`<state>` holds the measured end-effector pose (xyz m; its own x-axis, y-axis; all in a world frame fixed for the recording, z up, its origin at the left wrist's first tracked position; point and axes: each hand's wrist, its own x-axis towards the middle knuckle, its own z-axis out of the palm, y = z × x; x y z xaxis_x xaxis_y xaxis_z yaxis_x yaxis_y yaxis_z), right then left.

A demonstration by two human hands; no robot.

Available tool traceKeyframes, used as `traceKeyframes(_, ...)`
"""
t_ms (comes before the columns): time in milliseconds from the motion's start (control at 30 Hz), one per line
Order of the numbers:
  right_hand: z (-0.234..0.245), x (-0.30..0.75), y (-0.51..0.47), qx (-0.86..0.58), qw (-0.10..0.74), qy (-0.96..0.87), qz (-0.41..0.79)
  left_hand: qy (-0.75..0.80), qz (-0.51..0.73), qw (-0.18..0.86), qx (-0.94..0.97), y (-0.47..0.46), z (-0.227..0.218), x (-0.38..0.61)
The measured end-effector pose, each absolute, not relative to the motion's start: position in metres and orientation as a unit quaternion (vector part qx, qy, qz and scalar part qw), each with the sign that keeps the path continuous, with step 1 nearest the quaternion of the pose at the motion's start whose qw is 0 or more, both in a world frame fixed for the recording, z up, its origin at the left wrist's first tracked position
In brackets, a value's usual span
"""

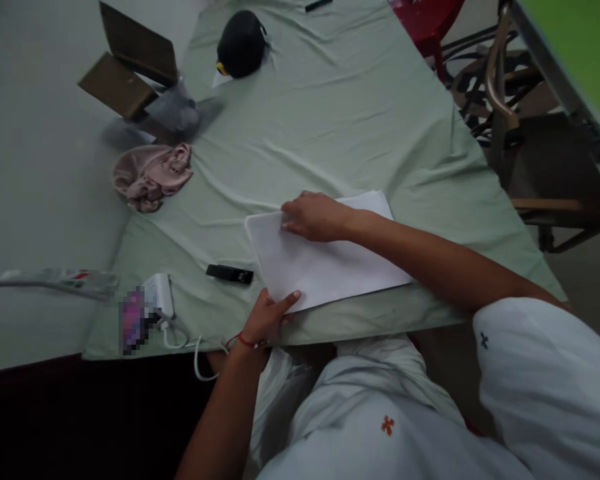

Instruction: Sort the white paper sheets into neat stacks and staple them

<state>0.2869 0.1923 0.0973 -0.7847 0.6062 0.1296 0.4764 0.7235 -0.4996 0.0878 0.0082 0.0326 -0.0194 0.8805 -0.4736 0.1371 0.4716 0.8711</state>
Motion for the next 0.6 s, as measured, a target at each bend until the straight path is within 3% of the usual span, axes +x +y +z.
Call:
traceKeyframes(200,0.102,0.284,0.185,-0.294,0.145,-0.918,0.223,0.668,0.346,0.556,0.355,0.006,0.036,0.094)
traceKeyframes(500,0.085,0.269,0.189,-0.24,0.286,-0.9,0.227,0.715,0.387,0.496,0.305,-0.008,0.035,0.085)
traceKeyframes(600,0.067,0.288,0.19,-0.293,0.314,-0.88,0.201,0.731,0.422,0.47,0.256,-0.02,0.037,0.076)
